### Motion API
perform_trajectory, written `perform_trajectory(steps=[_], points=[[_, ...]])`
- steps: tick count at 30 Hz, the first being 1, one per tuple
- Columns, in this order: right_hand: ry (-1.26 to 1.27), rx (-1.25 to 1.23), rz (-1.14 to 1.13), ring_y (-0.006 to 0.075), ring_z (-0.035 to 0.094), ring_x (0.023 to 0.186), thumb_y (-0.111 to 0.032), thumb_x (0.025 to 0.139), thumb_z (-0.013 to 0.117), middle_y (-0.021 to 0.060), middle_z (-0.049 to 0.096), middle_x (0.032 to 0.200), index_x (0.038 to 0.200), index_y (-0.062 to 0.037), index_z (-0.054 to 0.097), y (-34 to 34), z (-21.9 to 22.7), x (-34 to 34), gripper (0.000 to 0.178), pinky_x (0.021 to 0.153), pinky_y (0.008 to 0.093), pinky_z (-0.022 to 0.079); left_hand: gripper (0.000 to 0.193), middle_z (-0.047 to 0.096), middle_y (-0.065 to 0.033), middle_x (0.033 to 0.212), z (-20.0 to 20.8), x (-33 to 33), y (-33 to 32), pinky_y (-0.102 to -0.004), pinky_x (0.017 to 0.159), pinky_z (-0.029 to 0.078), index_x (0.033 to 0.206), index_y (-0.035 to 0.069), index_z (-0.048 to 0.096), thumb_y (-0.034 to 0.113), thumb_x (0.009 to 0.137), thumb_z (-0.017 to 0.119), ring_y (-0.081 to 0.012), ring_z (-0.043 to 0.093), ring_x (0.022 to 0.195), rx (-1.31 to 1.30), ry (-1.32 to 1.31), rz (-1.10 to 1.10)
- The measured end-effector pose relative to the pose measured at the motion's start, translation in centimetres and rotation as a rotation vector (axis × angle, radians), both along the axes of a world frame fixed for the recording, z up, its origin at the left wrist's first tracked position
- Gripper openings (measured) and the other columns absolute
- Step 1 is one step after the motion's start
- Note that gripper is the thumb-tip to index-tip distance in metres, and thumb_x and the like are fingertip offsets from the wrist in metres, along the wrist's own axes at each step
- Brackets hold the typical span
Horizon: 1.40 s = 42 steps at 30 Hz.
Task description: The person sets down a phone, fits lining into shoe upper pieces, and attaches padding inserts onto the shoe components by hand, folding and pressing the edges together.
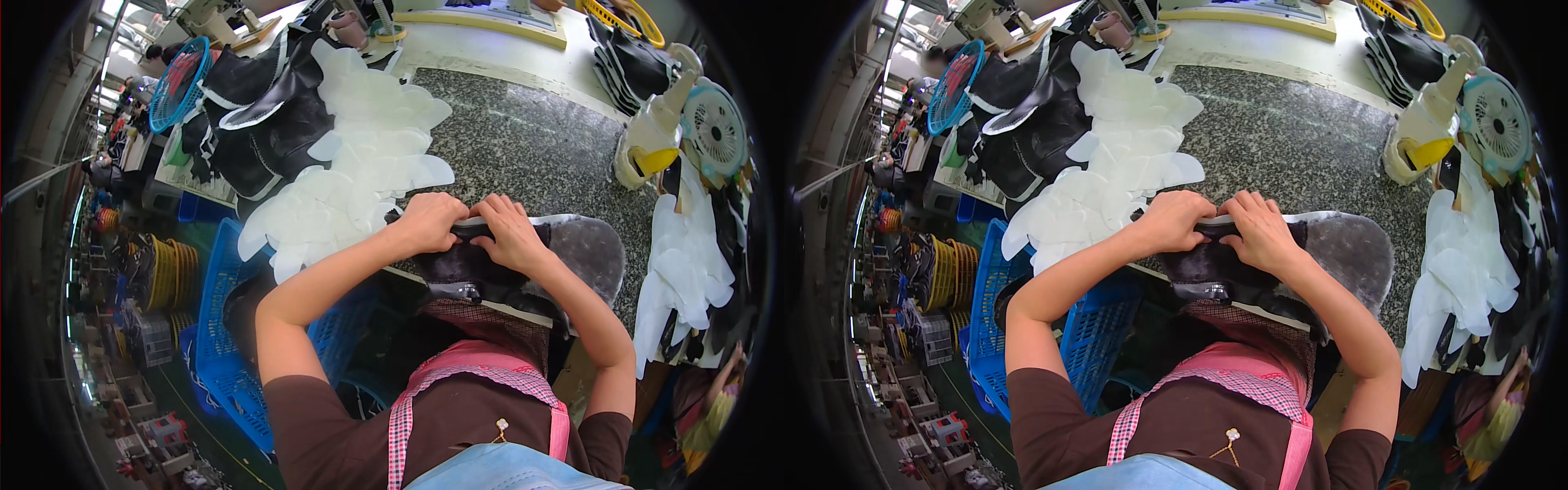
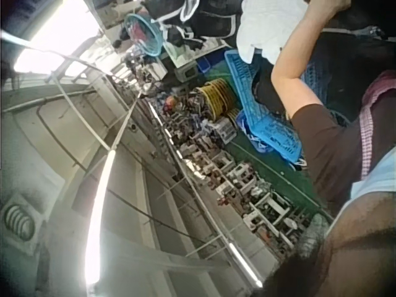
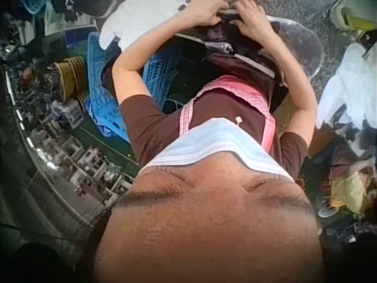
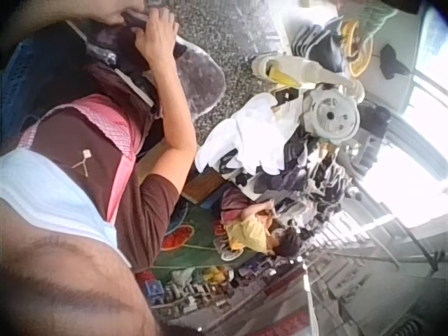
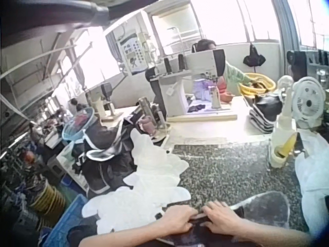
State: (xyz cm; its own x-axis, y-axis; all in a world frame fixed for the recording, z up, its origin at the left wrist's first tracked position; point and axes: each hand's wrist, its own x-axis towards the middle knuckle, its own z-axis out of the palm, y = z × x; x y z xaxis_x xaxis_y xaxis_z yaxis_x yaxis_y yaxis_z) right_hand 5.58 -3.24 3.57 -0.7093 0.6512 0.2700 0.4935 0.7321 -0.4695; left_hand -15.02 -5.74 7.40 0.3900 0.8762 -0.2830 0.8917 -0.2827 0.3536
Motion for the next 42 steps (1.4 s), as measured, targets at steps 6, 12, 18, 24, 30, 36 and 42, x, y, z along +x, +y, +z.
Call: perform_trajectory(steps=[6,12,18,24,30,36,42], points=[[-0.153,-0.166,0.107,0.0354,0.065,0.090,-0.028,0.082,0.075,0.0129,0.064,0.092,0.100,-0.0044,0.063,1.2,-0.6,-1.6,0.032,0.074,0.0466,0.052,0.041,0.065,-0.0028,0.106,-0.5,-0.6,-4.0,-0.0403,0.087,0.043,0.105,0.010,0.067,0.011,0.066,0.079,-0.0253,0.057,0.107,0.679,-0.119,0.055],[0.006,-0.075,-0.003,0.0384,0.063,0.082,-0.029,0.085,0.073,0.0141,0.062,0.088,0.094,-0.0040,0.060,0.1,-1.3,-1.8,0.029,0.068,0.0479,0.050,0.080,0.038,-0.0163,0.140,-3.9,1.9,-12.5,-0.0418,0.104,0.039,0.140,0.001,0.036,0.018,0.078,0.084,-0.0286,0.042,0.128,0.869,-0.810,0.817],[0.358,-0.026,-0.240,0.0428,0.059,0.072,-0.015,0.089,0.070,0.0204,0.058,0.077,0.089,-0.0011,0.055,-0.6,-1.2,-1.7,0.020,0.063,0.0468,0.045,0.066,0.066,-0.0146,0.116,-6.0,5.1,-11.4,-0.0315,0.089,0.049,0.129,-0.005,0.054,0.024,0.080,0.087,-0.0167,0.062,0.100,0.483,-1.251,0.933],[0.611,-0.047,-0.471,0.0368,0.052,0.056,-0.013,0.097,0.060,0.0177,0.051,0.064,0.085,-0.0012,0.050,-2.0,1.3,0.6,0.020,0.055,0.0404,0.040,0.020,0.074,-0.0038,0.082,-1.8,8.1,-7.8,-0.0276,0.065,0.048,0.102,-0.003,0.072,0.014,0.091,0.074,-0.0062,0.059,0.072,0.528,-1.252,0.832],[0.737,-0.239,-0.156,0.0127,0.062,0.070,-0.006,0.084,0.076,0.0031,0.067,0.073,0.097,-0.0006,0.063,-0.6,7.2,3.9,0.019,0.068,0.0302,0.051,0.019,0.074,-0.0081,0.083,-0.1,8.9,-7.0,-0.0289,0.066,0.049,0.101,-0.003,0.072,0.012,0.090,0.074,-0.0082,0.062,0.074,0.405,-1.297,0.663],[0.861,-0.633,0.021,0.0082,0.066,0.081,0.004,0.070,0.085,0.0034,0.074,0.091,0.088,0.0023,0.073,-1.6,9.4,7.5,0.022,0.074,0.0247,0.053,0.020,0.069,-0.0114,0.084,4.4,11.2,-8.0,-0.0325,0.067,0.051,0.092,-0.001,0.072,0.006,0.076,0.083,-0.0250,0.067,0.074,0.662,-1.132,0.501],[0.820,-0.334,0.069,0.0134,0.062,0.081,-0.004,0.066,0.087,0.0023,0.067,0.087,0.094,-0.0009,0.066,-2.8,6.4,10.1,0.035,0.072,0.0283,0.050,0.016,0.065,-0.0070,0.076,5.0,13.1,-9.0,-0.0286,0.061,0.047,0.086,-0.001,0.070,0.003,0.078,0.082,-0.0151,0.061,0.067,0.939,-1.127,0.412]])
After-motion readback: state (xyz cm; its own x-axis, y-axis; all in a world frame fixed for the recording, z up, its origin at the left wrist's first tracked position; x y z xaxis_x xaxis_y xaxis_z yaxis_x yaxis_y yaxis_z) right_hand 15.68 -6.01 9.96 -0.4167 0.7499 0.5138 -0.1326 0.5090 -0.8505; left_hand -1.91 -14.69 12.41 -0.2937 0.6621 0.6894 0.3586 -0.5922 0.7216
